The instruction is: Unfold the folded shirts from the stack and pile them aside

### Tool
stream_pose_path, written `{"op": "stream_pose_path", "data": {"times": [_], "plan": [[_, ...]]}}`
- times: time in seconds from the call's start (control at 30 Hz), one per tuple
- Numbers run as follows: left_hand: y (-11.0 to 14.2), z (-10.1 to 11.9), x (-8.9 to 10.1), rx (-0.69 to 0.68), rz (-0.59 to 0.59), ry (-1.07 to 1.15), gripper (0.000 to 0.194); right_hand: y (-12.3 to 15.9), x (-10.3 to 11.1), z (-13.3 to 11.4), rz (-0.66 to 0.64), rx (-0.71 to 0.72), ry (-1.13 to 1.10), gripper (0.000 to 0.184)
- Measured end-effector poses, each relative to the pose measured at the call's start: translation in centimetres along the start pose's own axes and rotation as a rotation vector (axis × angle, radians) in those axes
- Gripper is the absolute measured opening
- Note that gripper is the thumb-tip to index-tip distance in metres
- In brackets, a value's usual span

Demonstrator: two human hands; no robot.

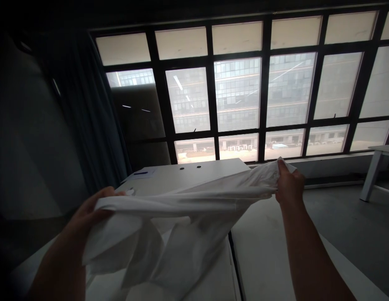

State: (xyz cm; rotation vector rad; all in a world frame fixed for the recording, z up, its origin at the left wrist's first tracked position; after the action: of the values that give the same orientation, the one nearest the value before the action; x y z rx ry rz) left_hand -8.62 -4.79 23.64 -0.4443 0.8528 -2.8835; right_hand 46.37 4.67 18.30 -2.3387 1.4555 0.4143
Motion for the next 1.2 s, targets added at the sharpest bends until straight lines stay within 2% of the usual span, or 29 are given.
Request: {"op": "stream_pose_path", "data": {"times": [0.07,0.13,0.2,0.27,0.3,0.33,0.4,0.47,0.5,0.57,0.67,0.73,0.8,0.9,1.0,1.03,1.1,1.2], "plan": [[0.0,-2.6,-0.9,0.192,-0.276,-0.382,0.028,-0.9,0.3,0.7,-0.105,0.082,0.292,0.043],[0.0,-4.9,-1.7,0.292,-0.466,-0.651,0.022,-1.5,0.3,1.4,-0.264,0.144,0.56,0.042],[-0.2,-6.3,-2.6,0.305,-0.46,-0.814,0.022,-1.7,0.1,1.8,-0.36,0.245,0.781,0.041],[-0.5,-6.7,-3.4,0.26,-0.358,-0.961,0.027,-1.6,-0.3,2.0,-0.389,0.363,0.952,0.043],[-0.6,-6.7,-3.8,0.233,-0.324,-1.012,0.029,-1.4,-0.5,2.0,-0.38,0.401,0.959,0.045],[-0.5,-6.6,-4.1,0.218,-0.312,-1.036,0.03,-1.1,-0.7,1.9,-0.382,0.421,0.915,0.05],[-0.3,-6.5,-4.5,0.243,-0.352,-1.003,0.039,-0.3,-1.1,1.4,-0.414,0.405,0.699,0.073],[0.0,-6.7,-4.3,0.354,-0.405,-0.943,0.056,0.5,-1.2,0.4,-0.419,0.356,0.415,0.099],[0.2,-6.9,-4.0,0.411,-0.418,-0.933,0.063,0.9,-1.1,-0.3,-0.395,0.347,0.285,0.104],[0.3,-6.9,-3.5,0.461,-0.405,-0.939,0.072,1.8,-0.6,-1.9,-0.286,0.411,0.079,0.094],[0.5,-5.8,-4.5,0.332,-0.36,-0.897,0.088,4.0,0.3,-4.6,-0.089,0.662,-0.078,0.051],[1.1,-4.5,-7.1,0.187,-0.398,-0.809,0.105,5.8,0.7,-5.9,-0.01,0.792,-0.109,0.031],[2.2,-3.4,-11.2,0.052,-0.489,-0.68,0.127,7.3,0.8,-6.7,0.023,0.815,-0.173,0.025],[4.2,-3.4,-18.2,-0.09,-0.592,-0.469,0.157,8.8,1.1,-7.6,0.074,0.716,-0.321,0.024],[5.9,-5.6,-23.5,-0.102,-0.668,-0.403,0.166,9.8,1.3,-8.5,0.12,0.612,-0.343,0.022],[6.2,-6.4,-24.5,-0.087,-0.694,-0.407,0.166,9.9,1.4,-8.7,0.136,0.586,-0.337,0.022],[6.4,-7.5,-25.4,-0.064,-0.71,-0.444,0.163,9.6,1.8,-8.9,0.163,0.541,-0.353,0.021],[5.1,-7.0,-24.2,-0.087,-0.635,-0.568,0.141,7.7,2.6,-8.4,0.173,0.475,-0.448,0.025]]}}
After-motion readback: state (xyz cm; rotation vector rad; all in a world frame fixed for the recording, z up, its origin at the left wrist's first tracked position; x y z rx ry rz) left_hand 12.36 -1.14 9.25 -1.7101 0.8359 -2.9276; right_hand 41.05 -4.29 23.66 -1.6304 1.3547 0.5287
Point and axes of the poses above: each hand's wrist, its own y-axis away from the middle knuckle, its own x-axis out of the back of the hand, z = x × y, the point moved 3 cm from there along -y, towards the middle knuckle, and after that the axes turned 10 degrees about z, right-handed, at the moved point
